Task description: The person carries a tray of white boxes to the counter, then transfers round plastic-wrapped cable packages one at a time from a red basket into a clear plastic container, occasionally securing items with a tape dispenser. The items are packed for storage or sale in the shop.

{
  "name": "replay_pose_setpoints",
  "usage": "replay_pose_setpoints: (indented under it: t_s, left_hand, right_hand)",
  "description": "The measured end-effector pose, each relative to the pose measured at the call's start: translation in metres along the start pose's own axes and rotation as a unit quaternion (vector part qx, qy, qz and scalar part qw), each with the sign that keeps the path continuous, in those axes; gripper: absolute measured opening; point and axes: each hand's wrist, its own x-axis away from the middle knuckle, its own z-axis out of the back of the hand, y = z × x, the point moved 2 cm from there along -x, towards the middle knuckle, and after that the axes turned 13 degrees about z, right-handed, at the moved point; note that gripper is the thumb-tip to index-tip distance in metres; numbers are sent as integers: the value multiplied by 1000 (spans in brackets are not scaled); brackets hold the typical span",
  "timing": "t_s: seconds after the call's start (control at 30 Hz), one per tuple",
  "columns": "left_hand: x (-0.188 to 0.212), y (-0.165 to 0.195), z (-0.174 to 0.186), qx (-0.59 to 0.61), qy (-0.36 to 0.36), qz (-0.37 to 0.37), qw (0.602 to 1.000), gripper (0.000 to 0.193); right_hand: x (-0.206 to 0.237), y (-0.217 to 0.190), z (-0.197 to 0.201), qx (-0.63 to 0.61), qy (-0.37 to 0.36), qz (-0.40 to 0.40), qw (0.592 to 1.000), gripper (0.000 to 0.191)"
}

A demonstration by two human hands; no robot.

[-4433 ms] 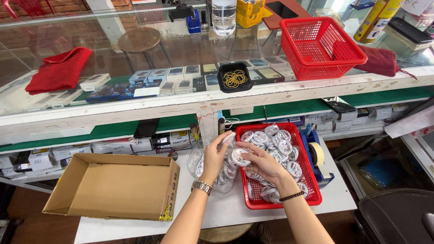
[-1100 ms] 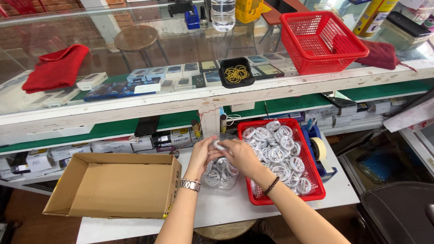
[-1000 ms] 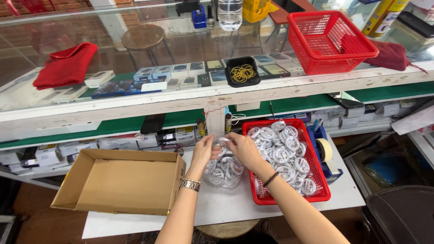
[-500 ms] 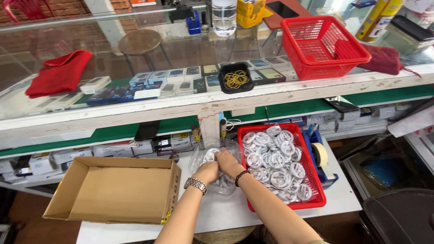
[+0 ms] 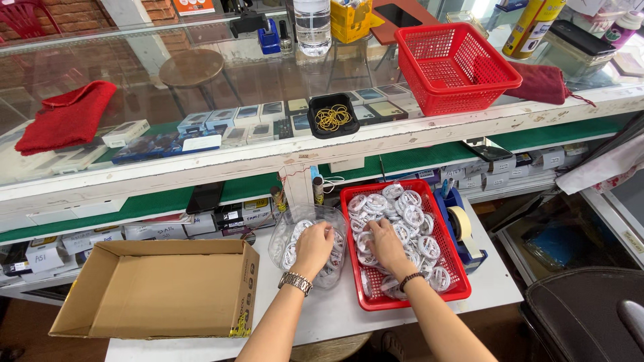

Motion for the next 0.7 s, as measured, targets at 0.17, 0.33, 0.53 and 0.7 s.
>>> replay_pose_setpoints:
  t_s: [0.17,0.33,0.53,0.7]
  left_hand:
    - [9,28,14,113,-13,13,993,23]
    - [0,27,36,220,34,11,975,23]
    - [-5,-25,66,139,152,-21,978,23]
    - [3,-63,59,138,108,8,984,25]
  right_hand:
    - [-3,-9,16,-113,-58,-255,959,27]
    - [-49,-44,56,-145,160,-102,971,32]
    - [-84,-102,-22,-248,-78,-57,964,35]
    - [-91,-115,-110,-153,-187,52,969,37]
